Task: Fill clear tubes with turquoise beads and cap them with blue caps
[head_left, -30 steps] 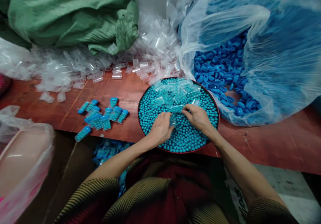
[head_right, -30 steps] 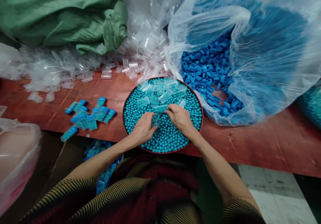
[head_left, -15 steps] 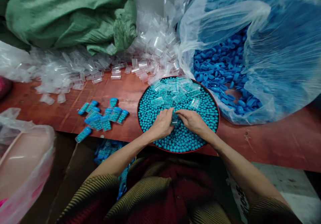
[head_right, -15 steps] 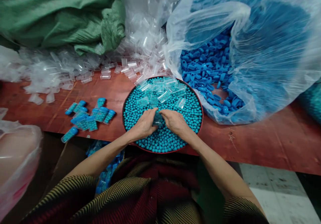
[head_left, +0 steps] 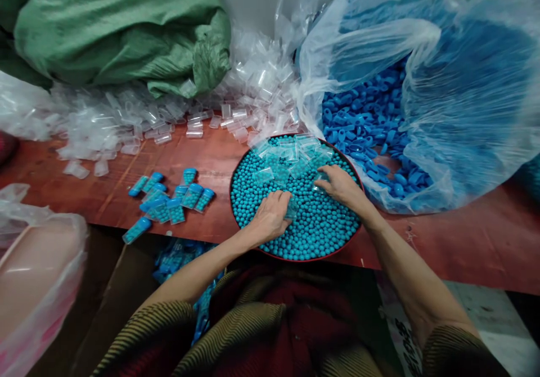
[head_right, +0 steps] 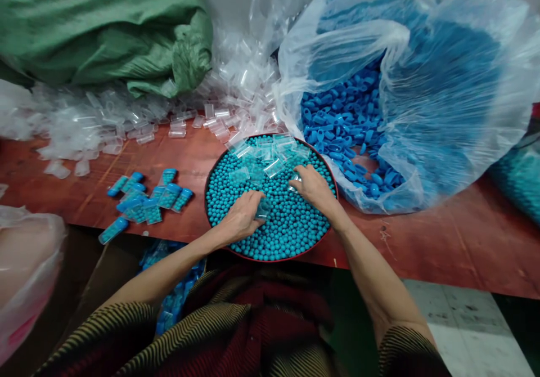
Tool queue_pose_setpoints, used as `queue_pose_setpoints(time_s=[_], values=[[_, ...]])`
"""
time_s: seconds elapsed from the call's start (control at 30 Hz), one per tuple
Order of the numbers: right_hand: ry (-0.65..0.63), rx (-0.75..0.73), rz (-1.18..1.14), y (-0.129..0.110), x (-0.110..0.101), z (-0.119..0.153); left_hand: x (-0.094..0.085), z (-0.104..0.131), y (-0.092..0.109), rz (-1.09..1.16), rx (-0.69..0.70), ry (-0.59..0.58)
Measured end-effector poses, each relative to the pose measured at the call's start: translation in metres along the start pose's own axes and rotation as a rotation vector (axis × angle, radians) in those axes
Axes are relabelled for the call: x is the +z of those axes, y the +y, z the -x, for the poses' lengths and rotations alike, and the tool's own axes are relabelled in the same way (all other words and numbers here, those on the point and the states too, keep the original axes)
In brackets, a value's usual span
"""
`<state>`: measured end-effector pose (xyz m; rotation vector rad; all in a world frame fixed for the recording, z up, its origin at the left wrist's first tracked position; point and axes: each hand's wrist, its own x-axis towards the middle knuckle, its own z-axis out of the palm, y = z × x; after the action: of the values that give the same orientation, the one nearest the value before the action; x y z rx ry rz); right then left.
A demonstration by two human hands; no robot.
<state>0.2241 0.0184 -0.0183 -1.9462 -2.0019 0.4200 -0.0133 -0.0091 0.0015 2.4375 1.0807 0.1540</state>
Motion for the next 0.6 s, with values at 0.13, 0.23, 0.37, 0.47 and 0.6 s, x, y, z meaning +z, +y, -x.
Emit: queue_pose_setpoints(time_s=[0.13,0.23,0.37,0.47,0.6], values=[[-0.053,-0.043,0.018,-0.009,-0.004,0.005,0.002,0.004,-0.006,0.021,0.085,0.016],[-0.036,-0.013,0.175,-0.025,-0.014,0.014,0.003,0.005,-0.009,0.032,0.101,0.027],[-0.123,-0.037,0.3,-0.041,-0.015,0.023,0.003,0.003,-0.011,0.043,0.103,0.025],[-0.106,-0.041,0.281,-0.039,-0.007,0.025,0.005,0.004,-0.012,0.049,0.105,0.039],[0.006,-0.208,0.04,-0.034,0.003,0.027,0.011,0.009,-0.014,0.017,0.157,0.125]])
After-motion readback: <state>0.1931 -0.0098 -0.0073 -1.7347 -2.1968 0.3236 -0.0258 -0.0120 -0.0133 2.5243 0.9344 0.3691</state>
